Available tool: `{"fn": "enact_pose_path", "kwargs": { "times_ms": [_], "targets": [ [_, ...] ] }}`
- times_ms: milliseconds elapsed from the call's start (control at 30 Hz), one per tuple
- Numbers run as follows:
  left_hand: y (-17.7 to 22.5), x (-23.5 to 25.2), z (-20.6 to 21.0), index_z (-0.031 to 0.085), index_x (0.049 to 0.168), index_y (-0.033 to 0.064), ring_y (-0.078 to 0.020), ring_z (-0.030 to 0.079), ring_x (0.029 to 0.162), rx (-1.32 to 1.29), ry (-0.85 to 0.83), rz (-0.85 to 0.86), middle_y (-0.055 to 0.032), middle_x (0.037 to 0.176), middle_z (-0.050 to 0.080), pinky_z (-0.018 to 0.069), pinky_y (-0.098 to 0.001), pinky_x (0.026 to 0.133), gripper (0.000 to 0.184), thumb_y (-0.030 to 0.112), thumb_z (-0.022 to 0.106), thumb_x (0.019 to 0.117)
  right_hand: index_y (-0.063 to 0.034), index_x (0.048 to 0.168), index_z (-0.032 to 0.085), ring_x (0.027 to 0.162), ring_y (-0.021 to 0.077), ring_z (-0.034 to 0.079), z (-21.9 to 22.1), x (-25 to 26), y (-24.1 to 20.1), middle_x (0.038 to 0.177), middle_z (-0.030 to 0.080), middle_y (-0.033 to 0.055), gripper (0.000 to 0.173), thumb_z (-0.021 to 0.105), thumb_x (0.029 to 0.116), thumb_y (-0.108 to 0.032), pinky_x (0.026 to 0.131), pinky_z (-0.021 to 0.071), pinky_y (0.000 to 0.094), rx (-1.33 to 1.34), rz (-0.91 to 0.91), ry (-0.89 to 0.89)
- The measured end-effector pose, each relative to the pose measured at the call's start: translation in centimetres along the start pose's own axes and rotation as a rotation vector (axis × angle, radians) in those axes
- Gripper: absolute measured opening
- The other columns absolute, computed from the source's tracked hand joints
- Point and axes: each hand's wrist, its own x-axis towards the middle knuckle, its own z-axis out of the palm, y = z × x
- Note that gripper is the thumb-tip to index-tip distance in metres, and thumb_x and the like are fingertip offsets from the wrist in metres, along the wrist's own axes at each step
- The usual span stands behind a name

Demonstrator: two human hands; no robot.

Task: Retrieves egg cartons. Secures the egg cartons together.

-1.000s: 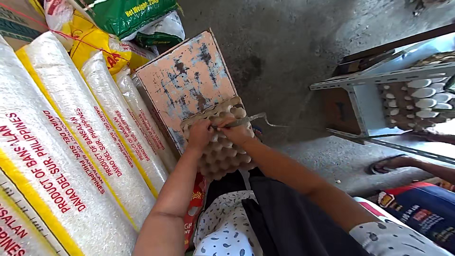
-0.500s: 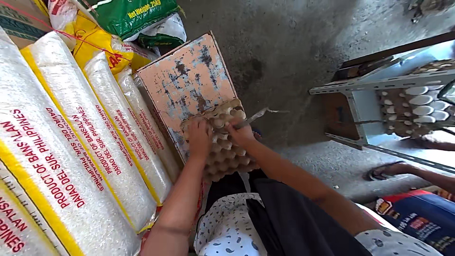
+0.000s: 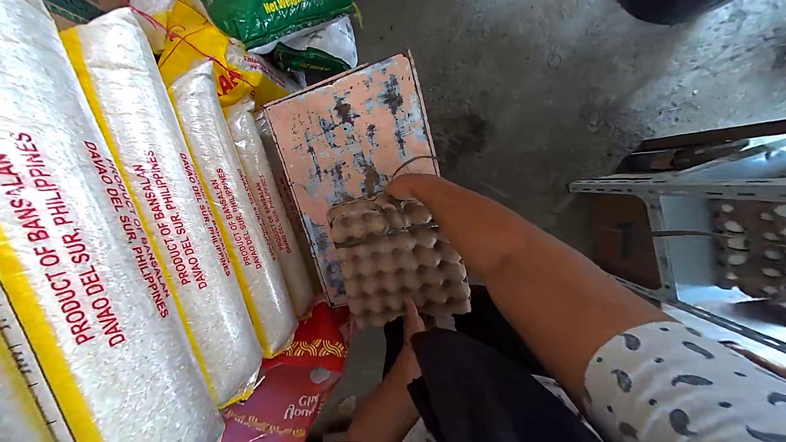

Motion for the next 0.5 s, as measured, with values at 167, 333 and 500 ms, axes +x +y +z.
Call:
{"fn": "enact_pose_path", "kwargs": {
  "times_ms": [167,333,500],
  "targets": [
    [2.0,2.9,0.6,0.034,0.155,0.0053,-0.0296,0.051,0.135,-0.433,0.261,-0.322,-0.0202,0.151,0.047,0.0438,-0.0508,0.111,0.059,0.046,0.033,0.1117,0.0092,0.135,0.058,0.141,0.0441,0.045,0.2,-2.3,4.8,0.146,0.052,0.03,0.054,0.031,0.1138,-0.032,0.115,0.0308,0.0661,0.228,0.06,0.097],
    [8.5,7.1,-5.4,0.043,0.148,-0.0031,-0.0325,0.062,0.122,0.167,0.302,-0.187,-0.0256,0.134,0.061,0.053,-0.0513,0.103,0.063,0.037,0.063,0.1034,0.0047,0.13,0.062,0.119,0.0383,0.061,6.7,-6.3,14.3,0.128,0.063,0.0268,0.05,0.039,0.1117,-0.036,0.102,0.0471,0.0601,0.834,0.184,0.271],
    [21.1,14.5,-8.3,0.032,0.159,0.0035,-0.0388,0.053,0.135,0.857,0.029,-0.065,-0.0283,0.146,0.052,0.0433,-0.0553,0.113,0.076,0.041,0.065,0.1014,-0.0026,0.136,0.053,0.095,0.022,0.066,20.0,-9.9,14.5,0.116,0.065,0.0146,0.04,0.04,0.1103,-0.03,0.082,0.0571,0.0389,1.566,0.267,0.172]
  ]
}}
